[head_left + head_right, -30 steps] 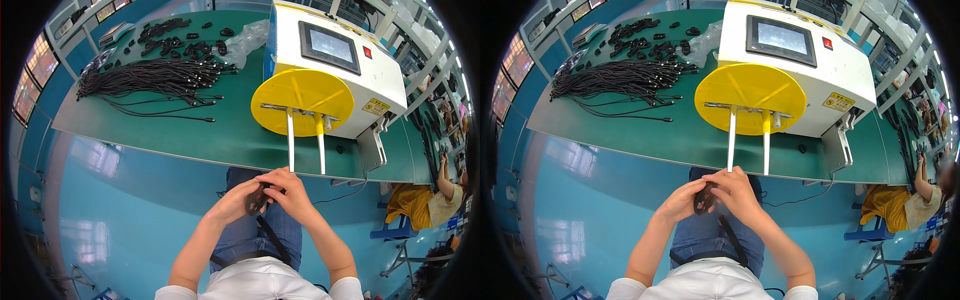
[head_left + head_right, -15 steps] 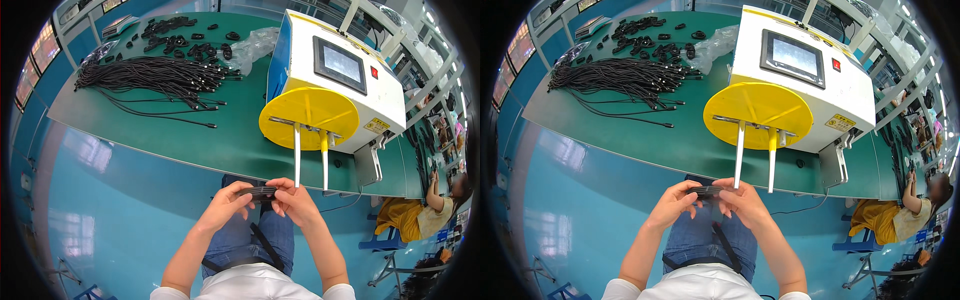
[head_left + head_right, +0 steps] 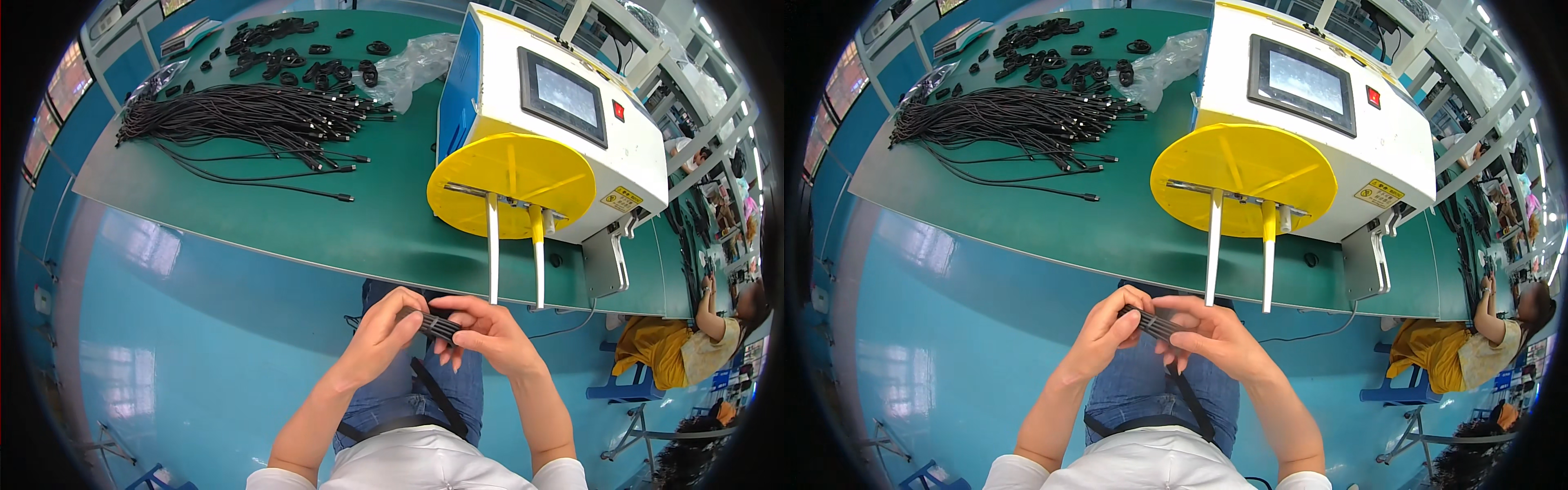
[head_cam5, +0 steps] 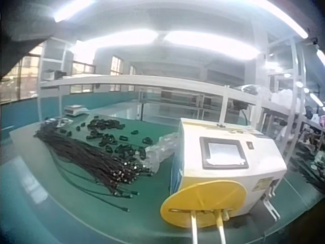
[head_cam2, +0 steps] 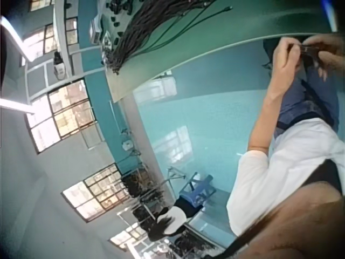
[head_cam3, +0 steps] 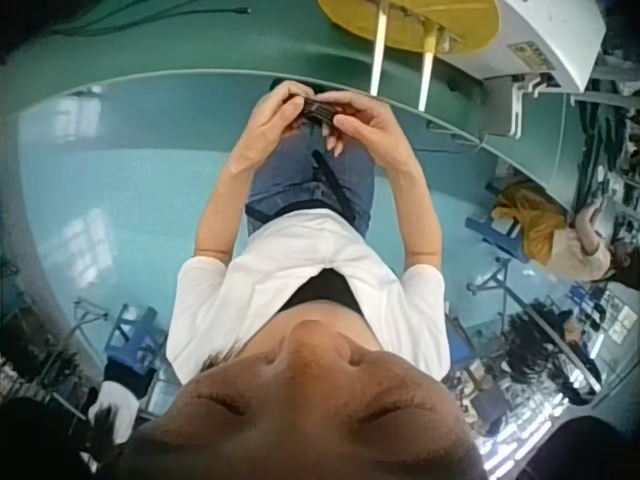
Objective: Bundling sets of black wires using a specialized wire bundling machine.
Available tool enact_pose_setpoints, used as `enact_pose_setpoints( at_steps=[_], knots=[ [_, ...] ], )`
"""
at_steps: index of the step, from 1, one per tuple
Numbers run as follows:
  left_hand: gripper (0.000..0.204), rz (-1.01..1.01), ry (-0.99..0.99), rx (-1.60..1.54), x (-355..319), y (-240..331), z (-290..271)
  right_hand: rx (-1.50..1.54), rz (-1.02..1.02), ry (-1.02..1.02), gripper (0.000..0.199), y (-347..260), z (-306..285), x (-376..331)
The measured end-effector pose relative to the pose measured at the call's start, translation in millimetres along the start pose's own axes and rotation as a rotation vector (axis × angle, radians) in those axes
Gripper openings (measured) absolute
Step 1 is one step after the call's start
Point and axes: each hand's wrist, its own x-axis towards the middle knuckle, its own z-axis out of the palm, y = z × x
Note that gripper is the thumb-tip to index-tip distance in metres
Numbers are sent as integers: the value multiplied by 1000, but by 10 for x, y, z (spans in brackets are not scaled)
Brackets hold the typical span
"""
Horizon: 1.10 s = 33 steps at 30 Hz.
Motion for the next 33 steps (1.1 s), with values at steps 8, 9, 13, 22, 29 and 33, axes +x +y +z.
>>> enact_pose_setpoints(
  at_steps=[8,9,13,22,29,33],
  knots=[
    [29,174,113,182,-26,41,146,-90,-80,5,45,113,38,-77],
    [30,171,141,184,-27,51,167,-123,-105,8,45,134,37,-83],
    [40,137,127,22,26,74,187,-197,-177,-7,45,169,21,-87],
    [38,7,18,137,7,88,29,-308,-228,39,45,124,39,-149],
    [39,252,213,110,42,134,358,-365,-304,77,49,267,88,-163],
    [54,22,142,-449,50,-13,241,-254,-349,213,53,349,143,-158]
  ],
)
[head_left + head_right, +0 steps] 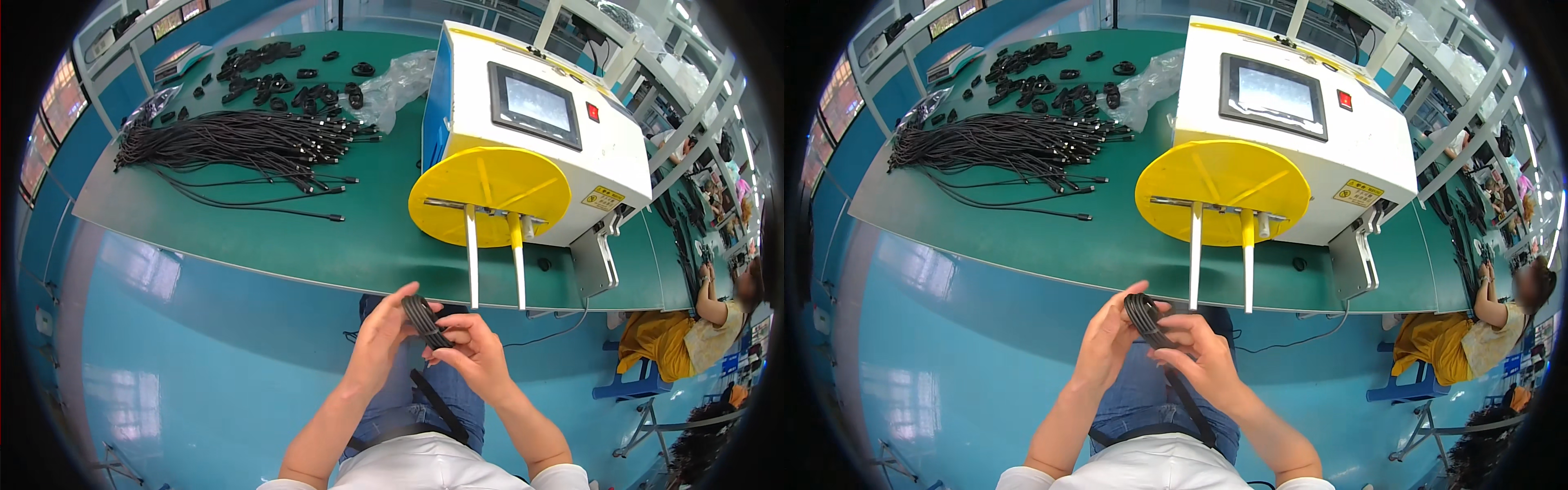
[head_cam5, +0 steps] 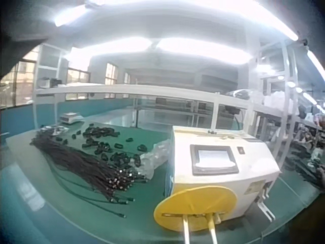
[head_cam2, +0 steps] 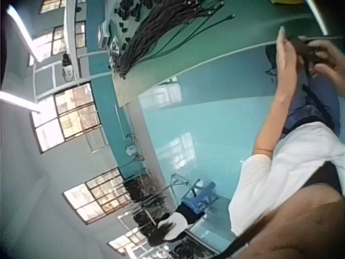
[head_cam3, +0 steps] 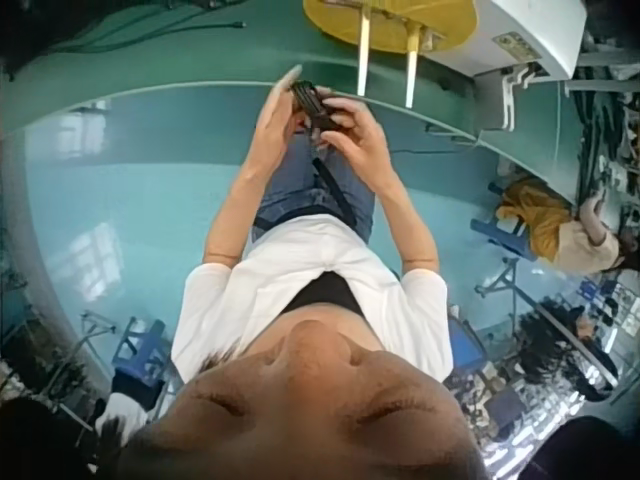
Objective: Bundling sets of black wires using a specialized wire bundling machine.
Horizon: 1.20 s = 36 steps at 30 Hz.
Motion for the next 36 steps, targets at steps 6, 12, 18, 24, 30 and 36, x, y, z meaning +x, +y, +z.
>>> enact_pose_setpoints(
  at_steps=[6,12,18,24,30,36],
  knots=[
    [64,-38,-35,32,-53,-66,11,-525,-347,37,67,-68,42,1],
    [63,34,-49,98,-82,15,-63,-634,-505,-4,76,-180,60,75],
    [59,138,-129,33,-68,70,-131,-587,-451,-193,82,-332,7,125],
    [55,166,-146,182,-128,126,-174,-552,-385,-314,79,-364,10,219],
    [46,182,197,136,-48,245,-102,-402,-334,-66,63,-248,192,309],
    [37,117,241,67,-8,520,-101,80,-95,96,45,94,335,497]
  ],
)
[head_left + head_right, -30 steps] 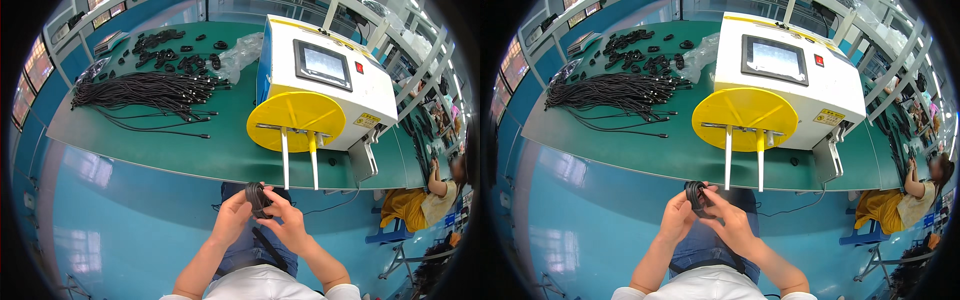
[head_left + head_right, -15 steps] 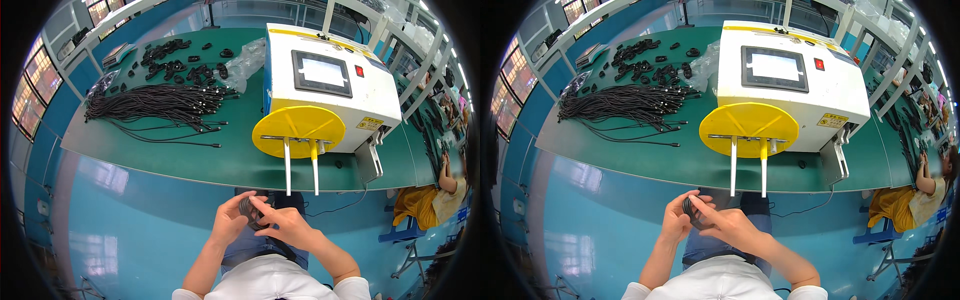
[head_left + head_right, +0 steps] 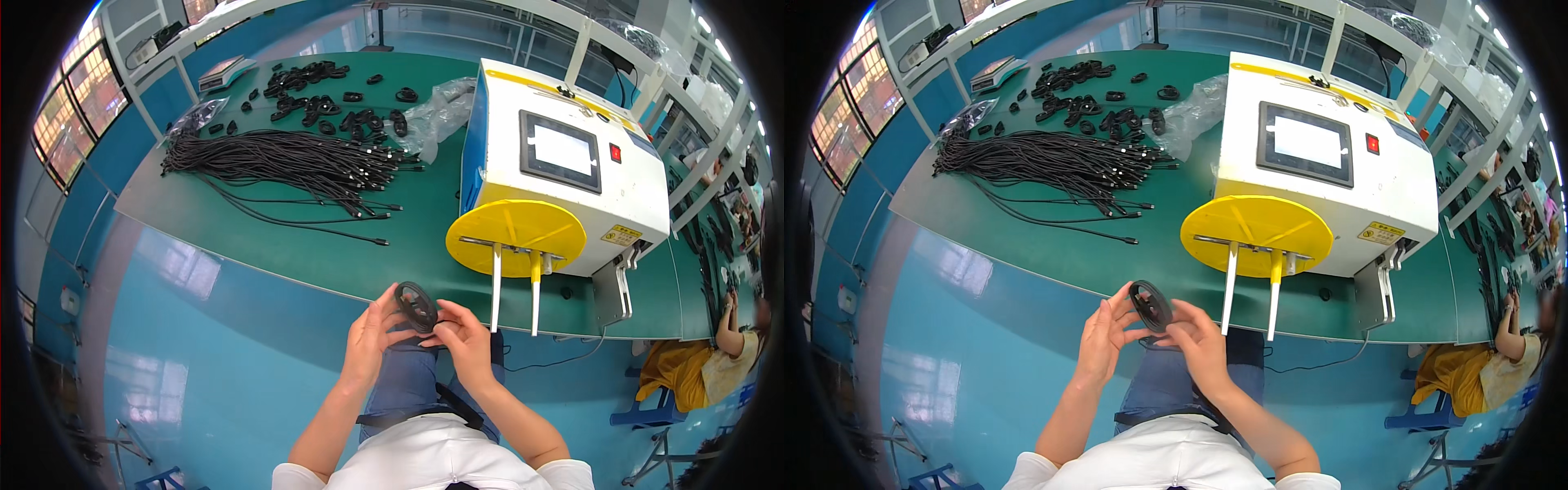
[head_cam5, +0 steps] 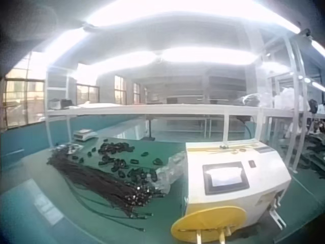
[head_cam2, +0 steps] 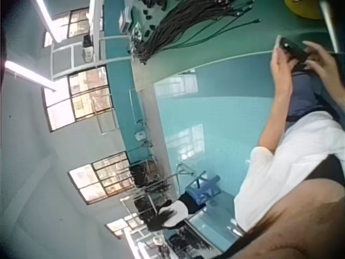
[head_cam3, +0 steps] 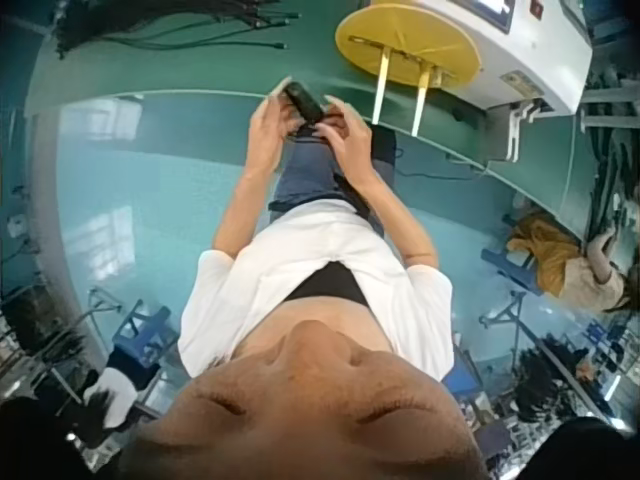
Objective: Bundling sets of black wires using a specialized wire bundling machine.
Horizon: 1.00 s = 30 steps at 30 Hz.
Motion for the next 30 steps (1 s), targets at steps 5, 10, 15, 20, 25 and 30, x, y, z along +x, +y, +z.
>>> enact_pose_setpoints(
  at_steps=[5,10,15,20,25,30],
  knots=[
    [41,83,-26,258,16,82,-148,315,253,23,37,-78,99,95],
    [42,114,-19,311,44,136,-141,321,251,-4,41,-115,125,101],
    [45,110,-37,306,76,160,-119,298,208,-74,46,-138,134,121],
    [49,107,-42,315,99,163,-83,258,196,-55,48,-124,114,146],
    [53,111,-44,290,116,109,-95,281,210,-23,47,-156,124,141],
    [59,290,-23,483,85,25,-41,297,251,-6,47,-109,132,171]
  ],
)
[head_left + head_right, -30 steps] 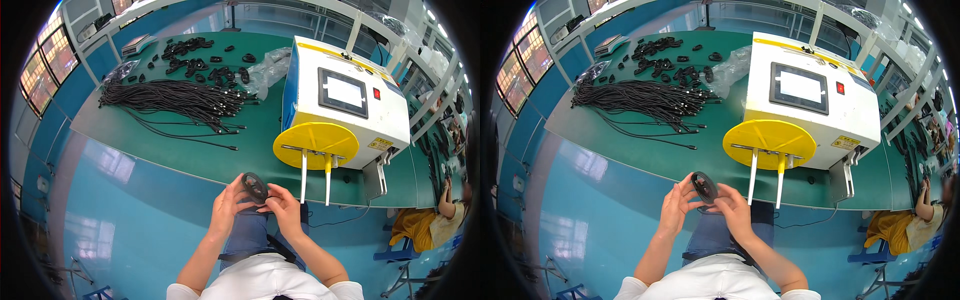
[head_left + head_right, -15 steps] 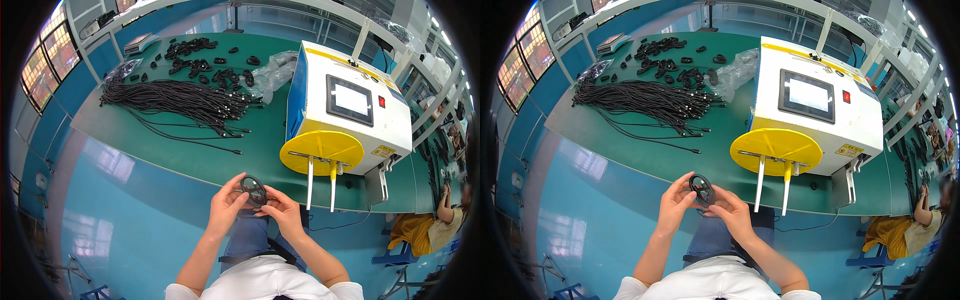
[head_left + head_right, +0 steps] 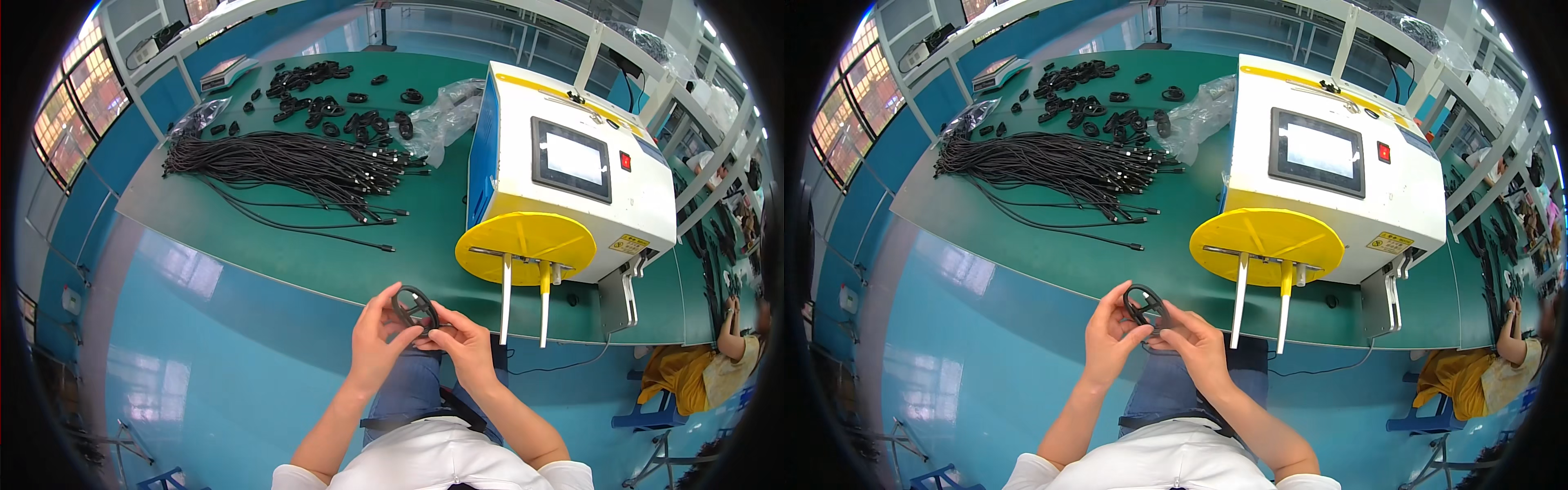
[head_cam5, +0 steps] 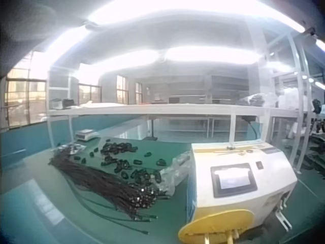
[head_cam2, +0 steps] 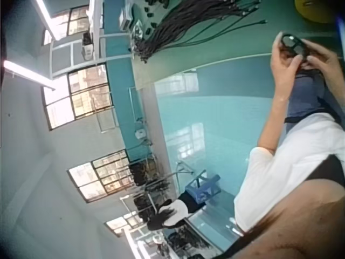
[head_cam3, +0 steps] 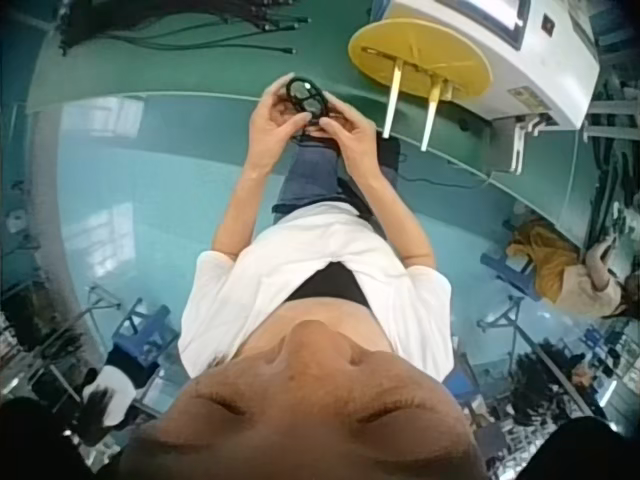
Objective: Bundling sets of black wires using a specialized wire bundling machine.
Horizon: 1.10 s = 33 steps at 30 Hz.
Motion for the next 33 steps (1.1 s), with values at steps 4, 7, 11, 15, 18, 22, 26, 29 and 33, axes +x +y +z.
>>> enact_pose_setpoints(
  at_steps=[4,7,11,15,18,22,26,29,33],
  knots=[
    [64,71,47,236,-32,-39,18,15,-13,6,45,69,-13,12],
    [66,71,63,277,-44,-45,12,94,89,-16,42,52,4,27],
    [63,-32,34,-222,1,-51,-53,373,256,-70,40,72,-110,97],
    [59,-178,62,-450,70,-214,-172,591,375,-132,40,194,-190,172],
    [53,-206,-101,-363,101,-300,-238,575,392,-161,41,137,-117,169],
    [55,-196,116,-420,206,-288,-211,398,348,-137,43,95,-89,178],
    [49,122,298,478,324,-229,-178,290,337,-38,42,197,-348,233],
    [48,163,291,531,373,-249,-142,288,331,4,41,293,-492,205],
    [52,-174,317,-6,445,-445,-215,120,233,-1,40,374,-641,275]
  ],
)
